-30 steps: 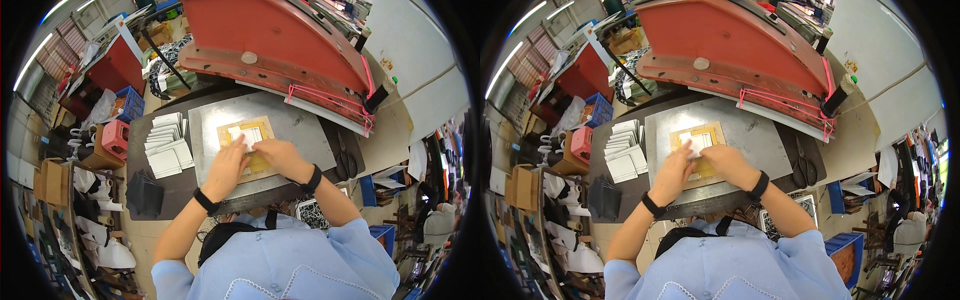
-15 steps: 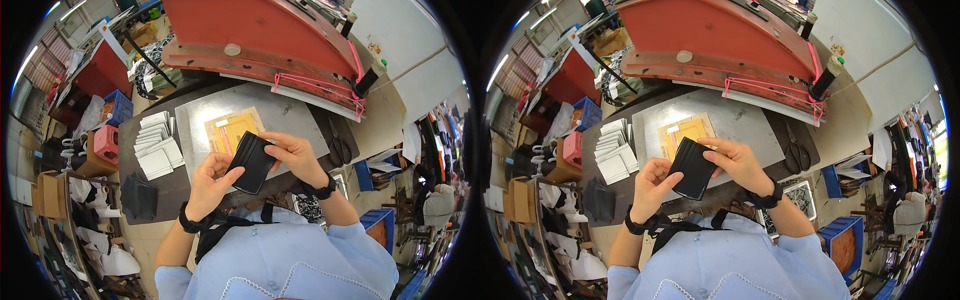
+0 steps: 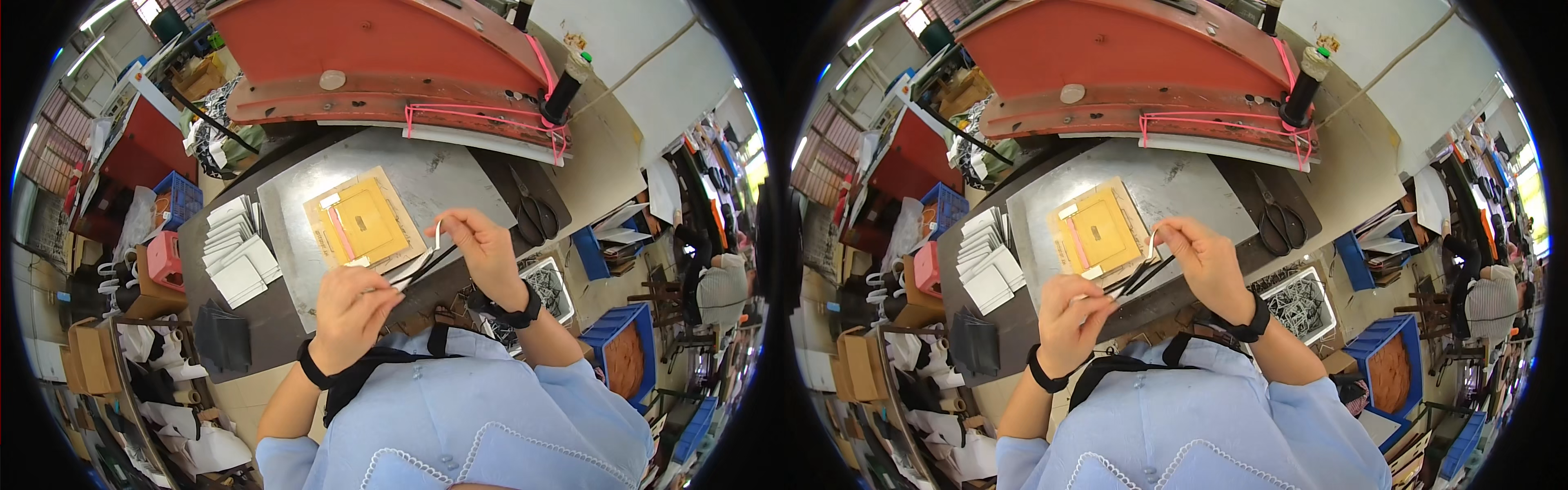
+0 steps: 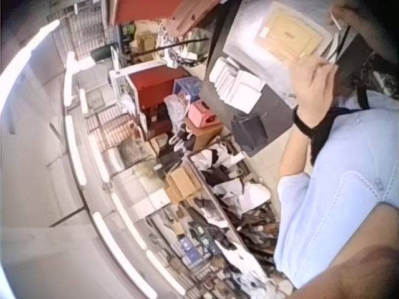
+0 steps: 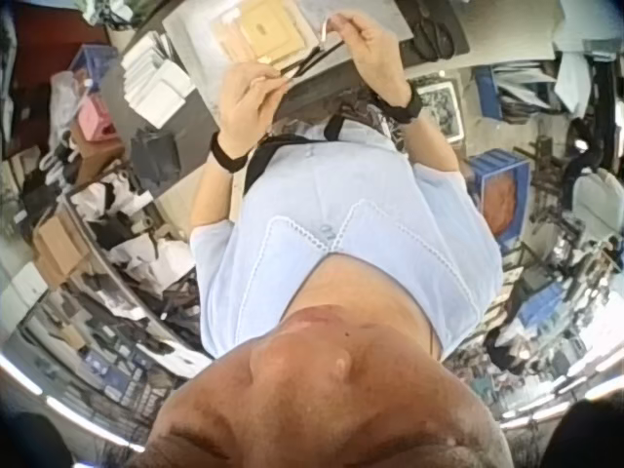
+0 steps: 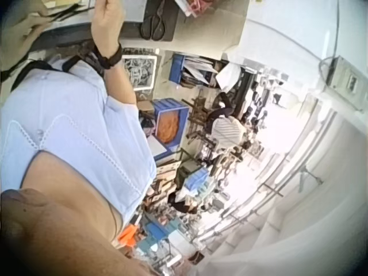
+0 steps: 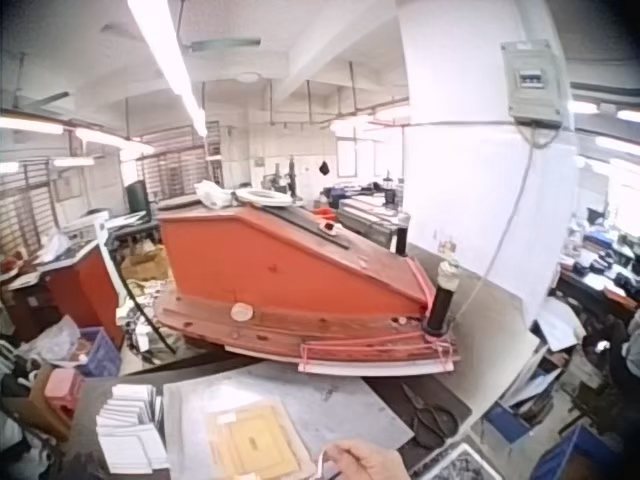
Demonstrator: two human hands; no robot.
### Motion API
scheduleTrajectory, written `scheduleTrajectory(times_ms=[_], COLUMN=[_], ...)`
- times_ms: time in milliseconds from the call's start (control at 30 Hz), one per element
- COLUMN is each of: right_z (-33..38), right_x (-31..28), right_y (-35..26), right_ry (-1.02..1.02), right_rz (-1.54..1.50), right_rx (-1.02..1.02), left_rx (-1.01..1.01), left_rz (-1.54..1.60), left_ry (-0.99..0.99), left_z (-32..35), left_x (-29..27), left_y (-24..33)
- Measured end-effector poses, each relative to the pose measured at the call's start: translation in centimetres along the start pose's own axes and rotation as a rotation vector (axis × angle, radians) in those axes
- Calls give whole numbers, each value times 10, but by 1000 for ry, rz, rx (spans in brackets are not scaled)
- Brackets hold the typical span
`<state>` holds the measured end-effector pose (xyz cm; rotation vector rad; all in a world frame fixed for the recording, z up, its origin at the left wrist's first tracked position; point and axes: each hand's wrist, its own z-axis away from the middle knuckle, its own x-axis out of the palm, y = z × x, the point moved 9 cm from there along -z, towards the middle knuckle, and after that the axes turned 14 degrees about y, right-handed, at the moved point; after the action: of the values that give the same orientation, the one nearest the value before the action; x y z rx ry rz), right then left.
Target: Assembling leather wallet components and using a manual press to bond them together.
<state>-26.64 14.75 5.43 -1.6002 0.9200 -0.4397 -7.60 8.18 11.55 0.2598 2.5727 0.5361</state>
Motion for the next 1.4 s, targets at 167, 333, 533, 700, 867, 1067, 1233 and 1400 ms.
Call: scheduleTrajectory(times_ms=[167,333,533,700,867,1067,1233,1400], right_z=[17,12,38,34,33,56,35,18], right_x=[-12,-9,-15,-17,-14,25,28,16], right_y=[-20,-5,-6,-10,-25,-10,13,13], right_ry=[28,-155,-184,-142,-138,-160,60,187], right_rz=[-61,100,33,47,-73,19,-28,-74], right_rx=[-112,51,-25,101,57,110,28,-42], left_rx=[56,-58,-597,-337,-348,-750,-1091,-1293], left_rz=[-53,137,132,116,64,153,618,978], left_ry=[-72,-132,113,-39,-294,-42,306,-151], left_z=[-3,-1,21,9,17,44,55,85], left_x=[18,20,5,5,22,16,8,21], left_y=[14,23,-25,-5,6,-23,-43,-44])
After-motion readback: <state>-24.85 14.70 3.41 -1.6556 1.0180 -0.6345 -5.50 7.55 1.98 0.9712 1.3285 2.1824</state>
